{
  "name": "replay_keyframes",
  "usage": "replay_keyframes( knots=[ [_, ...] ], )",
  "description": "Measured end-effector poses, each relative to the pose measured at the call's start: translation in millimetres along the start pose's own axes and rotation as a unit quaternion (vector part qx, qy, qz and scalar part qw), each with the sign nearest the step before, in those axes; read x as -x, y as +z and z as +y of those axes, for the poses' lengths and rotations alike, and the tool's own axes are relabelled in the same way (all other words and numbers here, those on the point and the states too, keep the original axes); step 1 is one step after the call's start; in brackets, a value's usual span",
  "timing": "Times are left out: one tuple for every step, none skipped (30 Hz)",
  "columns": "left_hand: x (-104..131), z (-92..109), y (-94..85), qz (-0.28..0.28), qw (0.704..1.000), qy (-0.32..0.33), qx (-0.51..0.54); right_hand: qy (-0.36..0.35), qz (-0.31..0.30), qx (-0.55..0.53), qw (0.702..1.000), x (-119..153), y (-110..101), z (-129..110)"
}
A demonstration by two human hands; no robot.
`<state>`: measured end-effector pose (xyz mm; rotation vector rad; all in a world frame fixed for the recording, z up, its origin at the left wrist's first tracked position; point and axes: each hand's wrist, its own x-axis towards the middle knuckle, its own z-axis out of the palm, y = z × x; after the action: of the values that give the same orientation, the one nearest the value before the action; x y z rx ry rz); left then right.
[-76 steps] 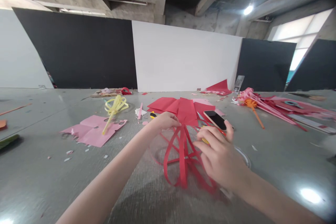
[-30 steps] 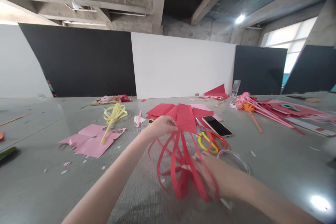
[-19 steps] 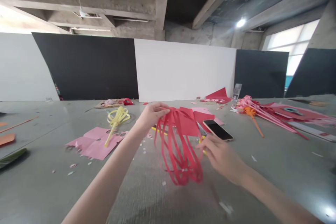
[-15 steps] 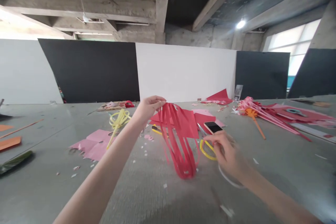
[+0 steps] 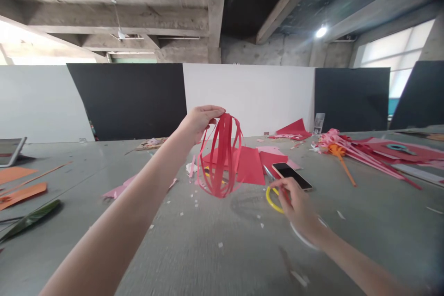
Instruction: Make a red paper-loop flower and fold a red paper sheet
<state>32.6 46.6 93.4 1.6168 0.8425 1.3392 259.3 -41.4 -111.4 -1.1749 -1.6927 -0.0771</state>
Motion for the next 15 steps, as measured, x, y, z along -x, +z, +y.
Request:
replay_keyframes(
  knots=[
    [0.7,1.9,0.4,-0.001,1.000,-0.004,0.009,0.015,-0.009,-0.014,1.000,0.9,2.1,0.3],
    [1.2,4.0,0.6,-0.002,1.000,-0.008,0.018,0.027,-0.018,-0.027,0.999,1.8,4.6,0.7],
    [1.7,6.2,0.8,-0.004,1.000,-0.012,0.025,0.037,-0.025,-0.038,0.998,2.7,7.3,1.1],
    [2.3,8.7,1.0,-0.006,0.999,-0.016,0.031,0.044,-0.032,-0.048,0.997,3.8,10.5,1.8],
    [3.1,11.6,1.3,-0.009,0.999,-0.019,0.040,0.050,-0.039,-0.057,0.996,5.0,14.0,2.7],
    [4.2,14.7,1.6,-0.012,0.998,-0.023,0.052,0.060,-0.048,-0.069,0.995,6.4,17.8,4.0],
    [5.8,18.1,2.0,-0.016,0.997,-0.027,0.068,0.071,-0.058,-0.083,0.992,8.0,21.9,5.5],
    [7.9,21.7,2.5,-0.022,0.996,-0.030,0.086,0.083,-0.071,-0.101,0.989,9.8,26.0,7.0],
    [10.5,25.3,2.9,-0.030,0.993,-0.033,0.106,0.094,-0.087,-0.122,0.984,11.7,30.0,8.3],
    [13.6,28.8,3.3,-0.040,0.991,-0.036,0.125,0.103,-0.105,-0.144,0.978,13.5,33.6,8.9],
    [17.1,32.2,3.7,-0.051,0.988,-0.040,0.142,0.107,-0.124,-0.164,0.973,15.3,36.4,8.4],
    [20.9,35.2,4.0,-0.060,0.985,-0.045,0.158,0.111,-0.147,-0.191,0.964,16.8,38.3,6.5],
    [25.1,37.9,4.3,-0.068,0.981,-0.050,0.172,0.118,-0.171,-0.231,0.951,17.9,39.1,2.8],
    [29.5,40.1,4.6,-0.073,0.978,-0.055,0.185,0.128,-0.193,-0.281,0.932,18.8,38.8,-2.7],
    [34.1,41.7,4.9,-0.077,0.976,-0.058,0.196,0.148,-0.217,-0.349,0.900,19.2,37.5,-10.0]
  ],
)
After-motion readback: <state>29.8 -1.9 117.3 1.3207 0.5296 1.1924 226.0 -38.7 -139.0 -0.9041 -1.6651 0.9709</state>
